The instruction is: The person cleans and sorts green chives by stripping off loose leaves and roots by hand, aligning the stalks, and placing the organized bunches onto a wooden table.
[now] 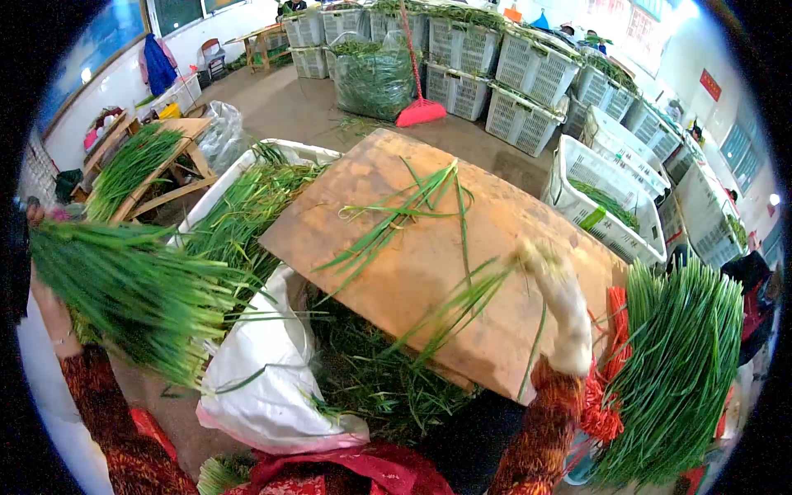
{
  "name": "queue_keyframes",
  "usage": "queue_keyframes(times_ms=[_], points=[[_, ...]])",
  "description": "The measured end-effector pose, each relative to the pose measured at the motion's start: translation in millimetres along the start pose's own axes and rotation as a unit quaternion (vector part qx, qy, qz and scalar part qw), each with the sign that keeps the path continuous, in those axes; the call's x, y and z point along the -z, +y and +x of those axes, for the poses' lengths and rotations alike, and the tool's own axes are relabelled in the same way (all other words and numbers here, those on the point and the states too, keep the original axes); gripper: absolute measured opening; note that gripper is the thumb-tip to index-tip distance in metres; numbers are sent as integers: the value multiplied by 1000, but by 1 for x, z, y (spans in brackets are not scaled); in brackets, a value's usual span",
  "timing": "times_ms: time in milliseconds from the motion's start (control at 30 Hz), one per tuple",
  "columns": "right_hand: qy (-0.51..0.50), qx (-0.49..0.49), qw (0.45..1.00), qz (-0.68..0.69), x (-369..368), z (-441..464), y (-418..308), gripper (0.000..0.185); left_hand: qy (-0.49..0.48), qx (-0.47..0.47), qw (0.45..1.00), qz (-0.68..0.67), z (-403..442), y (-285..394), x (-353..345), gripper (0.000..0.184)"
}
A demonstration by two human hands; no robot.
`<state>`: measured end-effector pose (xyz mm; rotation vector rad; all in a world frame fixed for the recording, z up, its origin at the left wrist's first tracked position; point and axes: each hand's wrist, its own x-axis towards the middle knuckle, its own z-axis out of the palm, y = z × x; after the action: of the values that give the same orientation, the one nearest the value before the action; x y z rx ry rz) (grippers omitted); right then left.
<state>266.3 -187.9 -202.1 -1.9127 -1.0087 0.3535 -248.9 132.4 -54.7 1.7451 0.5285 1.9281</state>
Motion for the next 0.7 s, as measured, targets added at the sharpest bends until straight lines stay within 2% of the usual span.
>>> queue_keyframes(times_ms=[33, 100, 167, 200, 233, 267, 300, 333, 467, 567, 600, 633, 667, 700], points=[[10, 19, 999, -33, -8, 35, 21, 33, 8, 2, 1000, 13, -6, 0, 1, 17], [38, -19, 990, 135, -36, 92, 21, 38, 22, 9, 999, 32, -13, -2, -1, 16], [-20, -104, 990, 88, -57, 163, 54, 39, 33, 8, 998, 54, -18, -3, -3, 15], [24, -141, 990, 5, -77, 190, 61, 45, 38, 2, 997, 72, -20, -4, -6, 15], [69, -34, 982, -172, -93, 215, 75, 51, 43, -10, 995, 90, -21, -4, -10, 16], [113, -78, 933, -332, -112, 233, 77, 57, 54, 7, 995, 89, -22, -6, -11, 17], [84, -140, 924, -345, -125, 244, 63, 57, 69, 42, 994, 68, -20, -9, -11, 18], [53, -201, 912, -354, -135, 249, 51, 57, 103, 209, 972, -30, -15, -10, -6, 20], [54, -154, 909, -383, -155, 266, 94, 52, 84, 203, 975, -34, -16, -25, -1, 20], [-13, -181, 973, -146, -137, 254, 90, 36, 87, 207, 973, -59, -18, -26, 1, 20], [-46, -147, 988, 18, -127, 236, 84, 29, 85, 212, 972, -59, -19, -25, 3, 20], [-88, -129, 970, 187, -119, 213, 66, 24, 71, 204, 974, -62, -20, -24, 5, 19], [-85, -145, 950, 263, -105, 178, 32, 20, 56, 195, 977, -66, -21, -22, 6, 19], [-28, -165, 960, 223, -87, 146, 6, 20, 67, 152, 986, -22, -27, -17, -3, 20]])
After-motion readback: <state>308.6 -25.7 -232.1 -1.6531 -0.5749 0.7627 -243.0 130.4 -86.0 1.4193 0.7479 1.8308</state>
